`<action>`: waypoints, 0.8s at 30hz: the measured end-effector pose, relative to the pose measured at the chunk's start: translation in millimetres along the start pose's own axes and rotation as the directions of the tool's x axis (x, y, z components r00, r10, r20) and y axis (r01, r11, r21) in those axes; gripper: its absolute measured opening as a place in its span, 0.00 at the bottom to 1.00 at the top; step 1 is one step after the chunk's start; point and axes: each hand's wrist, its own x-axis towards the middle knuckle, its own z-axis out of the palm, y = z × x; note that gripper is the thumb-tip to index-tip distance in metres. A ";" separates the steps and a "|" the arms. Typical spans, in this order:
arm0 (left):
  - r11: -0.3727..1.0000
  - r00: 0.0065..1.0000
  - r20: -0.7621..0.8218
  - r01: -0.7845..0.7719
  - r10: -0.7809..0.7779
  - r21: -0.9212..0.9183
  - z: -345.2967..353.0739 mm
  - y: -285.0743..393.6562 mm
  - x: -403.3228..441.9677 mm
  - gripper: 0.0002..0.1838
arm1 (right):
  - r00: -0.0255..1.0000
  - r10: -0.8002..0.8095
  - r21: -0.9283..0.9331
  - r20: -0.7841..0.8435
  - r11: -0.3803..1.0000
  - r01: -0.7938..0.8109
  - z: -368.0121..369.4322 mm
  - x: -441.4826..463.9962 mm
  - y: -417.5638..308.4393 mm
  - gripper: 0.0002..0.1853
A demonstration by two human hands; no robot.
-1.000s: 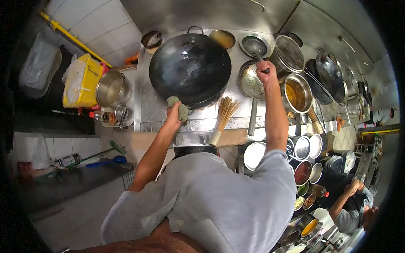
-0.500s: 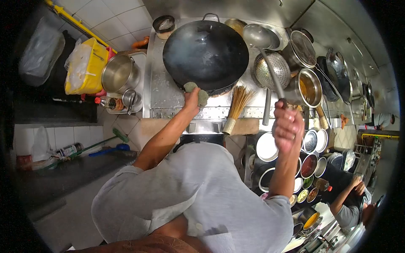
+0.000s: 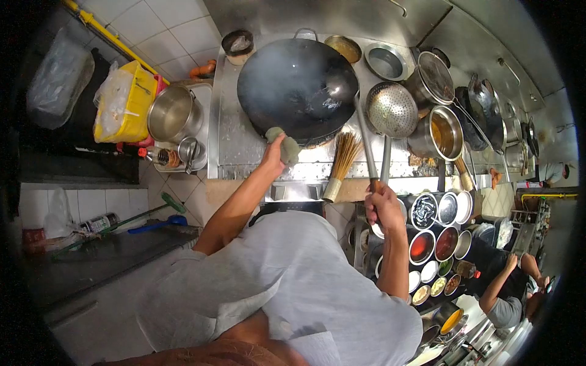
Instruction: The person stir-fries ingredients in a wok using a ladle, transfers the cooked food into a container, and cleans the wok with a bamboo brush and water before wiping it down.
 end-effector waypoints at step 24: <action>0.640 0.707 -0.445 -0.015 0.550 0.768 -214.4 -51.9 -33.0 0.36 | 0.755 -0.577 -0.400 -0.312 0.800 0.446 -77.4 192.7 -69.5 0.04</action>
